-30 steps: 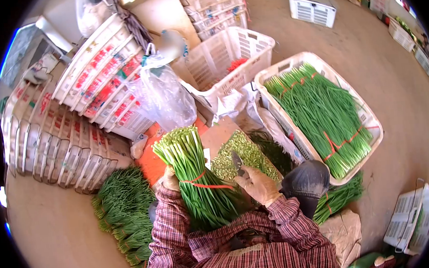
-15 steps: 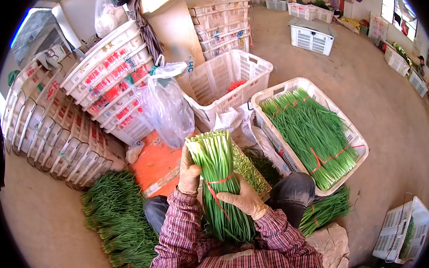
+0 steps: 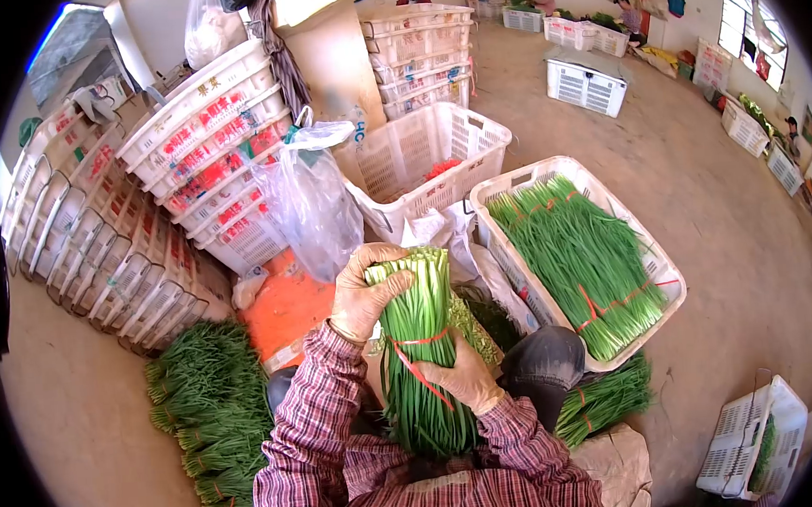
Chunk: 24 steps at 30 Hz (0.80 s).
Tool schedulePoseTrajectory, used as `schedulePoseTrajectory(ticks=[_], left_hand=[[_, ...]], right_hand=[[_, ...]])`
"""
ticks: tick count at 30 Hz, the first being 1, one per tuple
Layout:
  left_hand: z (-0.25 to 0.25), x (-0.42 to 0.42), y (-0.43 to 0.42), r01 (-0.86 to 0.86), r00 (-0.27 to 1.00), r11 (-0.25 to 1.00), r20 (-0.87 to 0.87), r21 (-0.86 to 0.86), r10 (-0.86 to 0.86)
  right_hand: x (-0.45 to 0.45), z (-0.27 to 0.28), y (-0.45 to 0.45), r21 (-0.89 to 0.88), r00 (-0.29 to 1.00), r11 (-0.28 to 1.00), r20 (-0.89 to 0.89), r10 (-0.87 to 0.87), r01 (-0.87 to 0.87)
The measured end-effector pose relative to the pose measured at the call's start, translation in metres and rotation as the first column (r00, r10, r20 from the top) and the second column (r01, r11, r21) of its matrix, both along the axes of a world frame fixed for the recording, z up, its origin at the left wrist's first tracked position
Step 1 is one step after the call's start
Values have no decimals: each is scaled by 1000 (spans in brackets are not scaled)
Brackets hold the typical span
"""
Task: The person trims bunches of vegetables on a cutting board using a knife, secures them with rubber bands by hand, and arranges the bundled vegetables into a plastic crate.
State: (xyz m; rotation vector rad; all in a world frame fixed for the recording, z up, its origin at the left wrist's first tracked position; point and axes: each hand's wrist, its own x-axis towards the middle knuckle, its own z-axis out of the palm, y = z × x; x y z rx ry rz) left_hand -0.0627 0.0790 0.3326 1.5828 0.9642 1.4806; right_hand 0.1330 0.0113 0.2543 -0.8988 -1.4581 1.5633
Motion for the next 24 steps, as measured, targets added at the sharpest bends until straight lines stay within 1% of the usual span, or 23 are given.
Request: schedulePoseTrajectory(ticks=[2,4,6,7,10,11,12,14,15,16,17,18,20,21,22,23,24], left_hand=[[-2,1,2,-56,998,996,27,-72,58],[-2,6,3,-75,996,996,51,-43,77],[0,8,4,-169,986,986,4,-16,169],[1,8,6,-240,968,969,-62,62,244],[5,10,7,-292,954,956,-64,8,292],[7,10,8,-318,943,947,-90,49,321],[7,8,10,-320,942,946,-90,49,323],[9,2,15,-334,940,932,-128,-142,318],[10,-2,19,-216,973,949,26,-228,228],[11,-5,21,-158,969,947,142,-279,203],[7,-8,24,-104,948,965,269,-242,170],[6,-10,25,-55,911,979,391,-199,131],[6,-19,28,-142,902,983,394,-117,177],[10,-32,24,-70,933,988,340,-138,114],[10,-31,21,-65,934,988,340,-139,109],[9,-30,17,-90,941,994,321,-54,103],[11,-29,11,-113,948,993,303,31,99]], right_hand=[[-1,-6,-2,-31,1000,999,-22,-14,13],[-3,-4,-4,-64,999,998,-38,-25,23],[-4,2,-7,-85,997,996,-60,-38,33],[-4,5,-6,-68,999,997,-32,-31,28],[-7,6,-8,-79,997,996,-68,-35,29],[-7,5,-7,-78,997,997,-67,-32,27],[-8,4,-7,-52,998,998,-38,-48,46],[-8,6,-8,-29,998,998,-9,-64,64],[-8,7,-8,-27,997,997,-1,-74,74],[-6,9,-8,-25,997,997,3,-79,79],[-6,13,-8,-23,996,996,7,-84,84],[-4,21,-8,48,993,994,58,-101,98],[-3,25,-6,119,986,987,107,-124,111],[-2,24,-5,50,991,992,62,-116,113],[-3,24,-4,16,993,993,39,-115,114],[-3,23,-4,-19,993,993,16,-115,115],[-4,23,-3,-10,991,991,0,-131,131]])
